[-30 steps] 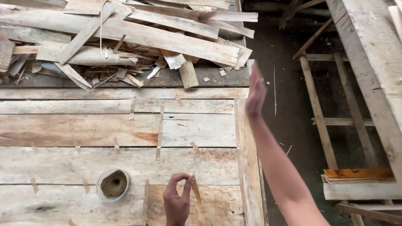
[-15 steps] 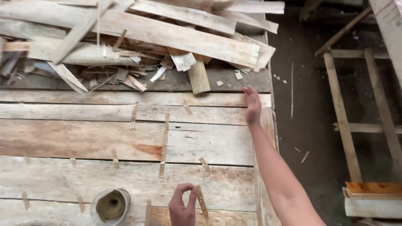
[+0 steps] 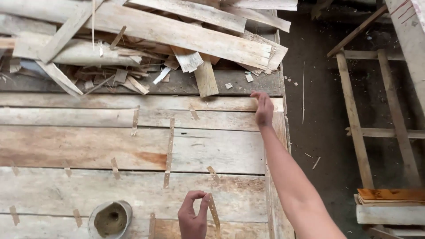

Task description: The person repeatedly dips thin wooden strips into a small container of paste and applies them to the surface of a wooden board. They place the strips in a pattern across the board, pressing them down by hand.

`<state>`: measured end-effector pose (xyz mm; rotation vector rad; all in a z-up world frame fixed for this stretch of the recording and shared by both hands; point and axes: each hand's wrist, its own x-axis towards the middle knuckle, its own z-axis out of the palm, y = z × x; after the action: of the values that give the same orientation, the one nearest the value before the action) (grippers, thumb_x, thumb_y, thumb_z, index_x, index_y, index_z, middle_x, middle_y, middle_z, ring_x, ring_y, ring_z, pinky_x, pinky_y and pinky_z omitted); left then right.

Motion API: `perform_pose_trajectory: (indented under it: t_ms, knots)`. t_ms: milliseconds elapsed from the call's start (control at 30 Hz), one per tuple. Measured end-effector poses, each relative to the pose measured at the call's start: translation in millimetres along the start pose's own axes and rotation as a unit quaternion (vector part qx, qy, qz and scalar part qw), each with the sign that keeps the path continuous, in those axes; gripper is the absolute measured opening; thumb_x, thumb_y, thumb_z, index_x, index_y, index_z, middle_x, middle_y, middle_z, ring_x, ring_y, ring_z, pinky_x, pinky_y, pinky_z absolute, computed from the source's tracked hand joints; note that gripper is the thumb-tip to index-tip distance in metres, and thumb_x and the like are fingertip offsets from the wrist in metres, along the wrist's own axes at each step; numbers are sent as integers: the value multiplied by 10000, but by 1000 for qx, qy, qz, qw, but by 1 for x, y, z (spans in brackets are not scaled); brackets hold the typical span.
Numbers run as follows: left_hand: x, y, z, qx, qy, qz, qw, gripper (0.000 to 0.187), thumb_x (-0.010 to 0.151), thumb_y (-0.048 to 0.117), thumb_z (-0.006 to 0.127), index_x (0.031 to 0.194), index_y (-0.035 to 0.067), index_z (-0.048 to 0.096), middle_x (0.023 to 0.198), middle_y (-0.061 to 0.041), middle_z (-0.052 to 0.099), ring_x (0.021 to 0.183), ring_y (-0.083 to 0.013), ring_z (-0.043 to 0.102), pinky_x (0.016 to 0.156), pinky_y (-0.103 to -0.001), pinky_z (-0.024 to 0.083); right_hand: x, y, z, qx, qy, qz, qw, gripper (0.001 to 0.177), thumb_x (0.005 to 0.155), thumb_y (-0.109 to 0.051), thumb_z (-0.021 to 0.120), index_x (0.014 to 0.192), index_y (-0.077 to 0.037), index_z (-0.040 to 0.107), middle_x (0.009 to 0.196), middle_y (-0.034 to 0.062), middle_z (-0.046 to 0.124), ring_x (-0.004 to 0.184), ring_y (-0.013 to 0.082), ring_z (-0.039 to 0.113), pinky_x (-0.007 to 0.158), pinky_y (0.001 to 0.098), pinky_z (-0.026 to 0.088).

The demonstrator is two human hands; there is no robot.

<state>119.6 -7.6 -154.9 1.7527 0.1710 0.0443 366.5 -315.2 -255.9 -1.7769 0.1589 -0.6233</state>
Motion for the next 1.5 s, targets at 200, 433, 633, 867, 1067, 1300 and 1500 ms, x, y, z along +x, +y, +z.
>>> perform_pose_trajectory:
  t_ms: [200,433,633,867,1067,1300,1500]
  knots:
    - [-8,15,-11,-14,-37,0,999,109,914,168,700,914,61,720,840,-51,716,818,-176,688,778,-293,582,2,-65,-38,380,202,290,855,330,1082,-271,406,810,-90,448,802,54,400,723,179,367,682,315,339]
    - [-15,20,-23,-3,-66,16,998,112,928,160,678,956,58,714,879,-58,735,863,-181,710,822,-282,609,-144,30,-49,-157,-72,-11,985,577,1097,-358,379,571,-142,279,519,-19,252,471,122,276,509,396,178]
    - [-40,8,-31,-23,-100,8,995,111,936,138,650,985,47,689,912,-85,727,877,-197,696,851,-297,619,-95,-66,-41,253,229,352,872,464,1053,-133,326,595,-193,276,493,-44,270,412,104,243,407,262,195]
    - [-42,32,-40,-48,-100,40,993,64,927,92,686,962,39,694,871,-65,694,843,-181,661,797,-278,569,-163,-100,-47,276,214,2,937,613,1091,-354,378,521,-159,267,454,-38,173,372,84,173,393,292,78]
    - [-62,37,-58,-5,-91,41,995,74,914,123,707,940,53,707,874,-54,725,834,-165,691,794,-268,578,-200,-31,-48,34,167,229,958,570,1069,-294,341,519,-158,404,422,3,392,393,138,353,399,292,251]
    - [-69,48,-62,-47,-110,49,992,53,930,93,693,933,40,690,861,-62,689,823,-163,670,780,-263,577,-189,-113,-87,396,320,285,812,548,1084,-364,370,579,-205,228,537,-38,147,451,113,115,426,295,73]
    - [-72,43,-66,-49,-122,64,989,62,941,97,683,951,36,686,875,-64,684,829,-162,662,793,-260,573,-336,-13,-74,-121,78,-182,973,323,958,12,339,667,-79,443,532,42,348,440,176,328,447,330,230]
